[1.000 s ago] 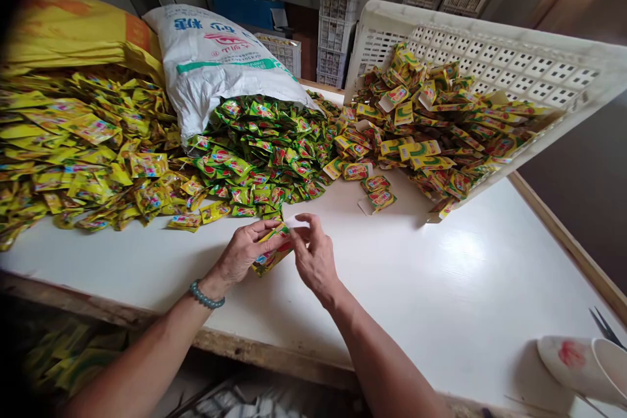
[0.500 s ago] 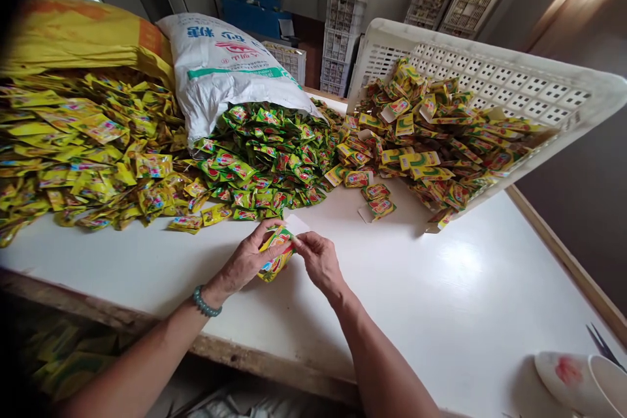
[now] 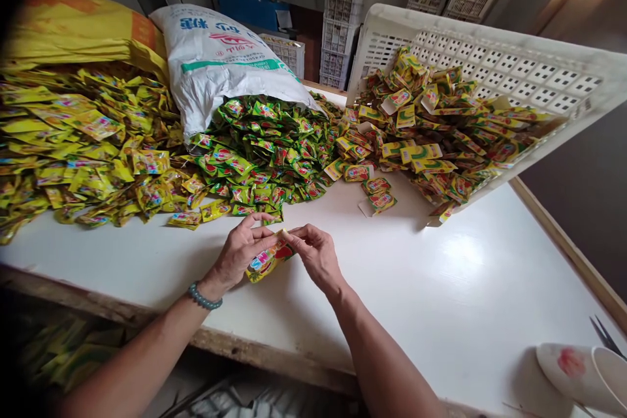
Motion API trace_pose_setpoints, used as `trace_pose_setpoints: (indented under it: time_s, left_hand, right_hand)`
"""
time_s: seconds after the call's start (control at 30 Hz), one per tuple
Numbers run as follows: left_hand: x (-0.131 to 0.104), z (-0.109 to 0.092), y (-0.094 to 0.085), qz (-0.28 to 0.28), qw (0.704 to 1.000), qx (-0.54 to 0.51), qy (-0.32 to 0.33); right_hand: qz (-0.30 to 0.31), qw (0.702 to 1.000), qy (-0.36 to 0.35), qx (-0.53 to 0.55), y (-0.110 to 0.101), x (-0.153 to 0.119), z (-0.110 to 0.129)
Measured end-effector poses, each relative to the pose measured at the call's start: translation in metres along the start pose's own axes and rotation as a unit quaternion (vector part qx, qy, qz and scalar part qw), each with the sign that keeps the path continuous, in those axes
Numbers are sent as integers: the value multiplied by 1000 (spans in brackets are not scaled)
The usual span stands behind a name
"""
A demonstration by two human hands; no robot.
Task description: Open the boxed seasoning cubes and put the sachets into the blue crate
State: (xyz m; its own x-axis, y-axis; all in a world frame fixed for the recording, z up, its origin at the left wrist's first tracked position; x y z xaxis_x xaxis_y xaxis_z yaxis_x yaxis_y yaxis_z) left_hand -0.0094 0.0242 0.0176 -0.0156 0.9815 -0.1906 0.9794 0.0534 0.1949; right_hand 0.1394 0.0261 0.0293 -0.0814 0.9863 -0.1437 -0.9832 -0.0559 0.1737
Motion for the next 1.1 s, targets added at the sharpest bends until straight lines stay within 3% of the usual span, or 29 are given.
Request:
trace_pose_setpoints:
  time_s: [0.27,0.43,0.67,0.77,0.93,1.0,1.1]
  left_hand:
    - [1,3,-3,-1,999,-42,-16]
    - [0,1,-5,-15,999,-48,-19]
    - [1,3,-9,-49,997,-66,-12]
    - [3,2,-10,-68,995,-77,-4]
    - [3,-1,-6,-78,994,-75,1]
    - [4,-1,-6,-82,995,-64,1]
    - [2,-3,-14,-93,995,-24,3]
  right_hand:
    - [-44,995,69,55,-6,5,-14]
    - [-53,998,37,21,-6,2,-12]
    - [41,998,-8,-54,3,-10,4]
    - [26,999,-6,-29,9,-11,-5]
    - [-61,976,-116,-174,15,-16,-15]
    - [-62,960,-169,-216,20,-21,-10]
    - [-30,950,-188,-247,24,-20,-6]
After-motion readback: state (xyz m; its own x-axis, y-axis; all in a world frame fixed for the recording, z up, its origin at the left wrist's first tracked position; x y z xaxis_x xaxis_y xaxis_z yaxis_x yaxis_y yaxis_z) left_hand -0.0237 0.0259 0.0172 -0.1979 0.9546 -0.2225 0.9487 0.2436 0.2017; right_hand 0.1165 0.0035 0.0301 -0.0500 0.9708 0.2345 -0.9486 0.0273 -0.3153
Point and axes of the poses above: each hand's wrist, its own x-axis towards the middle knuckle, its own y-axis out of the palm, z = x × y, the point moved 5 cm from there along x, towards the middle knuckle, and after that the axes turned 6 degrees about -z, right-handed, at the moved point
